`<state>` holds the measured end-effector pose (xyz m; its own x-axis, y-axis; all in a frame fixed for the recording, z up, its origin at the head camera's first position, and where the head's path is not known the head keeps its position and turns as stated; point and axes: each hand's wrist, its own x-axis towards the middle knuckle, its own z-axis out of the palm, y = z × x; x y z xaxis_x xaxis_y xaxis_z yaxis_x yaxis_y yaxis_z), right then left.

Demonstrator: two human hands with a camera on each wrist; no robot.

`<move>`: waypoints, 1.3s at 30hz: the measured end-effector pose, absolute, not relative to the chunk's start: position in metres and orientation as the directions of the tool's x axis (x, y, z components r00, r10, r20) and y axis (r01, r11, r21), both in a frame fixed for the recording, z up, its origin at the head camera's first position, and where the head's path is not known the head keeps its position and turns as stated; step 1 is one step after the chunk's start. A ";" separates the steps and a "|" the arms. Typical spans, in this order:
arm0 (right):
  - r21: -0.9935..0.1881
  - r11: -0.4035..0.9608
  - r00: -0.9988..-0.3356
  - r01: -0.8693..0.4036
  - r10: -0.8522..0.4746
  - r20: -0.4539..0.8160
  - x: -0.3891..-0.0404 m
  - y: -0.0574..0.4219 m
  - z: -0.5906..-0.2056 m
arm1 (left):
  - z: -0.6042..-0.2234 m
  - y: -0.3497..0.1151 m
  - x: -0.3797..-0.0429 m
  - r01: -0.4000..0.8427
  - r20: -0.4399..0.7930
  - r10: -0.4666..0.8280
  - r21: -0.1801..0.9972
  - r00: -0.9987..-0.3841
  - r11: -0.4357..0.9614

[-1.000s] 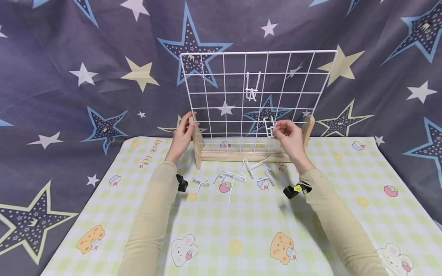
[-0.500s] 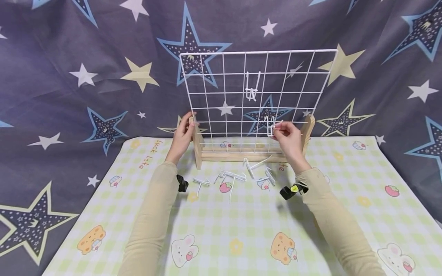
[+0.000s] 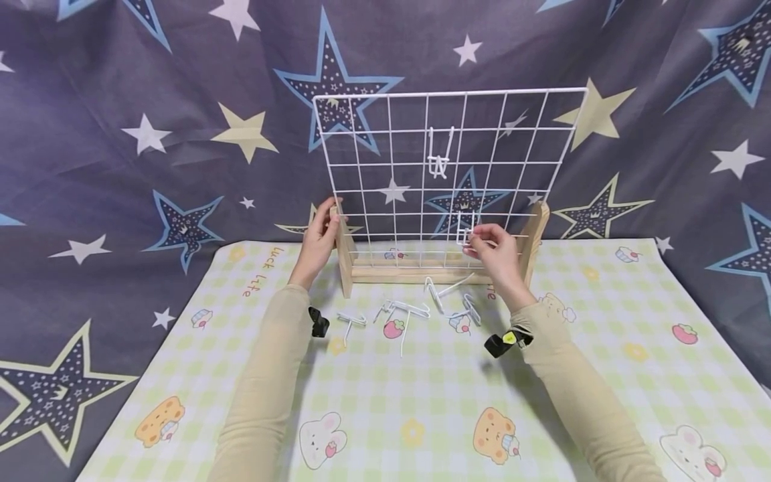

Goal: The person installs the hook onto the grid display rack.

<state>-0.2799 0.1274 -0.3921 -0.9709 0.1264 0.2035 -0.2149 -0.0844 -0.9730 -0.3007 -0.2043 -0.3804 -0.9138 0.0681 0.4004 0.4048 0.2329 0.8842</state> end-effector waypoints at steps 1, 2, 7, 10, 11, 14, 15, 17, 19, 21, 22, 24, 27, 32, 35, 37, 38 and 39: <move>-0.973 -0.089 -0.972 -0.215 0.121 0.204 -0.280 0.128 -0.393 | -0.384 -0.205 -0.304 0.404 0.401 0.064 0.884 -0.914 0.234; -0.972 -0.094 -0.972 -0.214 0.115 0.203 -0.280 0.128 -0.395 | -0.387 -0.206 -0.307 0.404 0.402 0.060 0.884 -0.914 0.234; -0.976 -0.064 -0.974 -0.210 0.100 0.203 -0.277 0.129 -0.402 | -0.394 -0.207 -0.312 0.399 0.405 0.038 0.877 -0.914 0.266; -0.980 -0.038 -0.977 -0.196 0.095 0.192 -0.274 0.131 -0.408 | -0.392 -0.206 -0.310 0.395 0.400 0.039 0.879 -0.916 0.267; -0.981 -0.029 -0.978 -0.190 0.090 0.187 -0.273 0.132 -0.410 | -0.390 -0.206 -0.309 0.395 0.399 0.043 0.881 -0.916 0.261; -0.986 -0.003 -0.983 -0.168 0.074 0.167 -0.269 0.134 -0.416 | -0.381 -0.202 -0.300 0.405 0.404 0.058 0.880 -0.913 0.248; -0.987 0.006 -0.985 -0.160 0.065 0.160 -0.269 0.134 -0.419 | -0.378 -0.201 -0.297 0.407 0.405 0.062 0.880 -0.912 0.244; -0.989 0.023 -0.988 -0.148 0.047 0.149 -0.267 0.135 -0.423 | -0.372 -0.199 -0.291 0.407 0.404 0.067 0.880 -0.913 0.245; -0.988 0.045 -0.989 -0.145 0.027 0.146 -0.266 0.137 -0.428 | -0.369 -0.199 -0.288 0.411 0.407 0.068 0.877 -0.911 0.249; -0.987 0.070 -0.989 -0.145 0.007 0.146 -0.265 0.138 -0.433 | -0.367 -0.199 -0.287 0.418 0.415 0.068 0.873 -0.907 0.250; -0.986 0.083 -0.990 -0.144 -0.001 0.144 -0.264 0.139 -0.435 | -0.367 -0.198 -0.287 0.421 0.418 0.068 0.872 -0.906 0.251; -0.984 0.110 -0.990 -0.142 -0.017 0.141 -0.263 0.141 -0.440 | -0.367 -0.198 -0.287 0.426 0.422 0.071 0.870 -0.904 0.248; -0.980 0.149 -0.990 -0.136 -0.048 0.130 -0.260 0.143 -0.446 | -0.368 -0.199 -0.287 0.419 0.414 0.073 0.876 -0.907 0.241; -0.958 0.237 -0.985 -0.161 -0.094 0.142 -0.252 0.148 -0.453 | -0.368 -0.198 -0.288 0.425 0.421 0.073 0.873 -0.904 0.237; -0.929 0.305 -0.977 -0.207 -0.119 0.179 -0.248 0.152 -0.454 | -0.368 -0.198 -0.287 0.427 0.424 0.067 0.872 -0.903 0.238; -0.905 0.348 -0.968 -0.244 -0.147 0.204 -0.245 0.155 -0.455 | -0.367 -0.198 -0.287 0.424 0.421 0.067 0.872 -0.905 0.243; -0.892 0.368 -0.963 -0.262 -0.166 0.214 -0.243 0.156 -0.455 | -0.367 -0.198 -0.287 0.423 0.420 0.067 0.873 -0.905 0.244; -0.878 0.390 -0.958 -0.276 -0.184 0.219 -0.242 0.157 -0.455 | -0.368 -0.198 -0.288 0.423 0.420 0.068 0.872 -0.905 0.246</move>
